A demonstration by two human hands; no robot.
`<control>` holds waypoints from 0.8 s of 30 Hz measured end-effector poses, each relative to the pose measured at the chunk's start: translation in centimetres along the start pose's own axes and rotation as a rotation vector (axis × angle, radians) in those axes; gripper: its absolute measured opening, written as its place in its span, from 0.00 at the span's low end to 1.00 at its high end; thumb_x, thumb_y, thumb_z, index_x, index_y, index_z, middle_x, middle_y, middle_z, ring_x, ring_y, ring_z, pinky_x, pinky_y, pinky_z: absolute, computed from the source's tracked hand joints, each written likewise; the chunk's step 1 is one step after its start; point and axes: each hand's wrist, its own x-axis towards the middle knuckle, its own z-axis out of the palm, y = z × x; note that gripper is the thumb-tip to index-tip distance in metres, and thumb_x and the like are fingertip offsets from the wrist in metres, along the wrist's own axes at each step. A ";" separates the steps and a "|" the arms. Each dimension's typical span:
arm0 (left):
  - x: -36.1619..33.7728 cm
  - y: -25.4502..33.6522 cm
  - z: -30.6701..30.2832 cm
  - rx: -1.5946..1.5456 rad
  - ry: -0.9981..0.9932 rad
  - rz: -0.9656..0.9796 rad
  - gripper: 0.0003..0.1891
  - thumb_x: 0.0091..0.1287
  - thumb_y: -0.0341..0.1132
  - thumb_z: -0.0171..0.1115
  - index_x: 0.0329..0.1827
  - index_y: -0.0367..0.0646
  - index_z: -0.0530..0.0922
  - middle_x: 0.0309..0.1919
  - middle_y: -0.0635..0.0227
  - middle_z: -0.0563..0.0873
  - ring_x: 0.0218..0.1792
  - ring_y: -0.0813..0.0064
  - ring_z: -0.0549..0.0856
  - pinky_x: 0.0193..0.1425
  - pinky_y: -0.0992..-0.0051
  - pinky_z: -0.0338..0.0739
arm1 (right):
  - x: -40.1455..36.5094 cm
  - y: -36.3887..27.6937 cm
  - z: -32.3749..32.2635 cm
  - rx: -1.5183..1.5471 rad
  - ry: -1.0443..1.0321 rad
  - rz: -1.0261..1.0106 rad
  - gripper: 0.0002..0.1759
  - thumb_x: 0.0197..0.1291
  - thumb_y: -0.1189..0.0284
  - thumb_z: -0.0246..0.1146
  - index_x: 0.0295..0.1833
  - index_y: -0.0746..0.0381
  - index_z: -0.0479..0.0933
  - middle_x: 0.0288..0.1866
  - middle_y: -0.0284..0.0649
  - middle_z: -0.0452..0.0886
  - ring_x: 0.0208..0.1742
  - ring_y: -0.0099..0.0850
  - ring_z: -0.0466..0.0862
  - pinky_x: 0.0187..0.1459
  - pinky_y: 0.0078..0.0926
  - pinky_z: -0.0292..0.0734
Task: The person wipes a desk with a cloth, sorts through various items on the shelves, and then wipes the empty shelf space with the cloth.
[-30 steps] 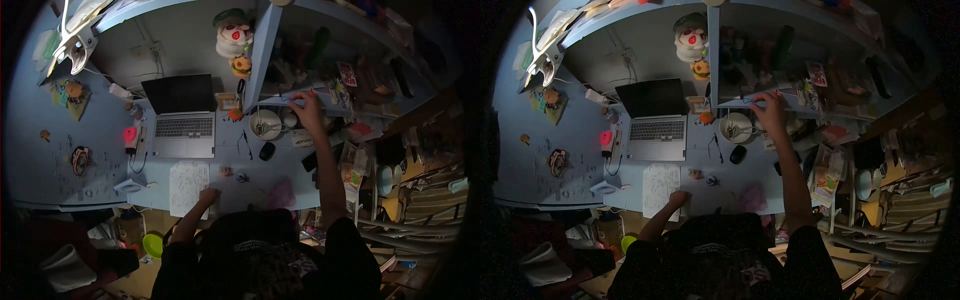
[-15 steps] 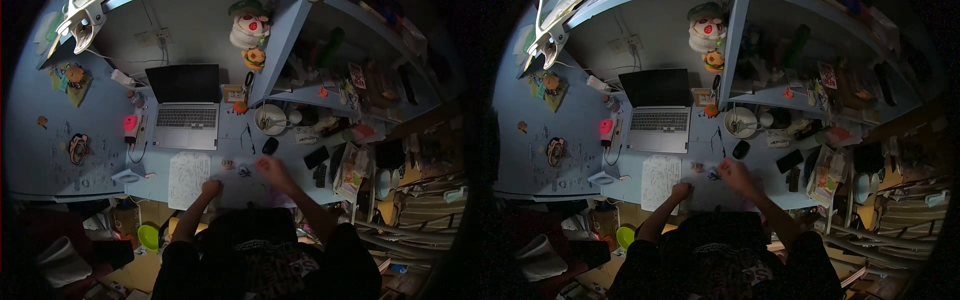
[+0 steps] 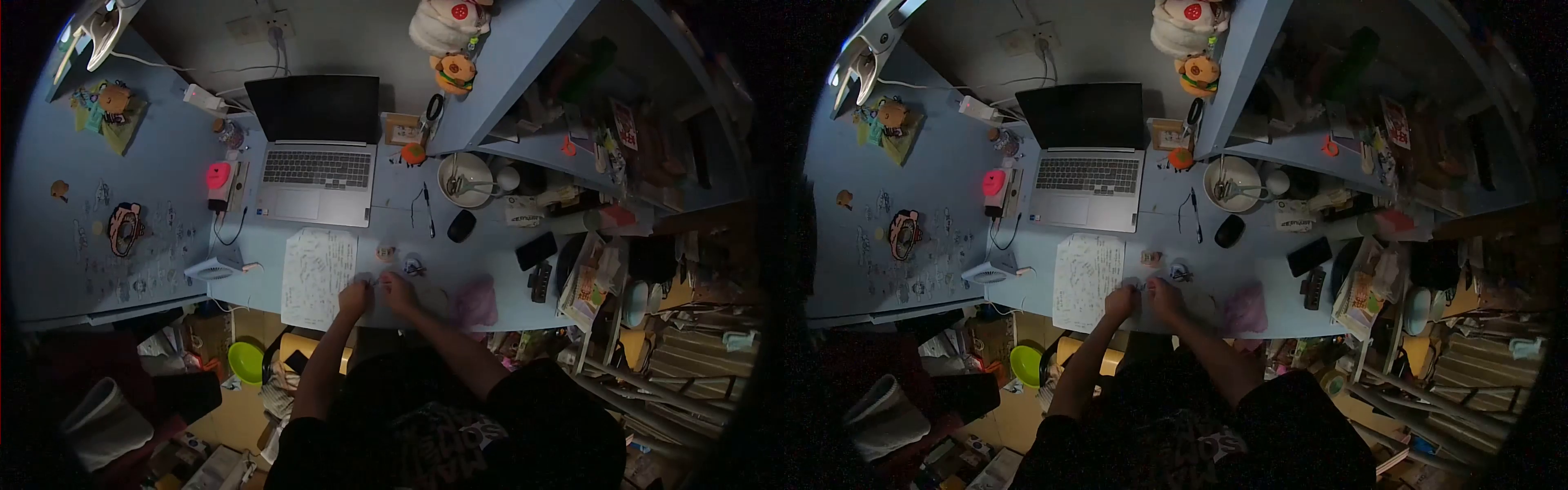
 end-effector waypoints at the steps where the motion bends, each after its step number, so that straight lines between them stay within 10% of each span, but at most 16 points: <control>1: -0.3 0.3 -0.5 -0.051 0.022 0.026 0.16 0.65 0.48 0.52 0.42 0.46 0.79 0.34 0.52 0.85 0.37 0.51 0.85 0.40 0.55 0.79 | -0.1 0.2 -0.4 0.030 -0.006 -0.086 0.12 0.59 0.72 0.61 0.48 0.63 0.77 0.43 0.43 0.84 0.43 0.36 0.85 0.42 0.31 0.79; 8: -2.6 2.0 -4.9 0.003 0.118 0.213 0.14 0.64 0.44 0.56 0.35 0.40 0.77 0.30 0.52 0.83 0.33 0.51 0.83 0.36 0.55 0.77 | -3.6 -9.3 -13.9 0.622 -0.086 -0.118 0.11 0.63 0.77 0.58 0.51 0.66 0.75 0.40 0.43 0.83 0.39 0.29 0.84 0.40 0.25 0.77; 12: -5.2 6.3 -9.8 -0.105 0.164 0.448 0.10 0.65 0.39 0.58 0.38 0.41 0.79 0.29 0.56 0.83 0.31 0.54 0.83 0.34 0.58 0.77 | -1.8 -17.2 -30.3 0.337 0.655 -0.633 0.10 0.64 0.77 0.59 0.50 0.65 0.74 0.37 0.40 0.82 0.36 0.27 0.83 0.38 0.25 0.76; 24: -8.2 20.7 -16.8 -0.229 0.222 1.017 0.04 0.62 0.33 0.62 0.35 0.44 0.78 0.28 0.61 0.81 0.28 0.59 0.81 0.29 0.62 0.74 | 7.0 -23.0 -37.6 -0.704 0.774 -0.368 0.17 0.54 0.66 0.65 0.44 0.67 0.76 0.50 0.54 0.72 0.54 0.50 0.72 0.51 0.43 0.72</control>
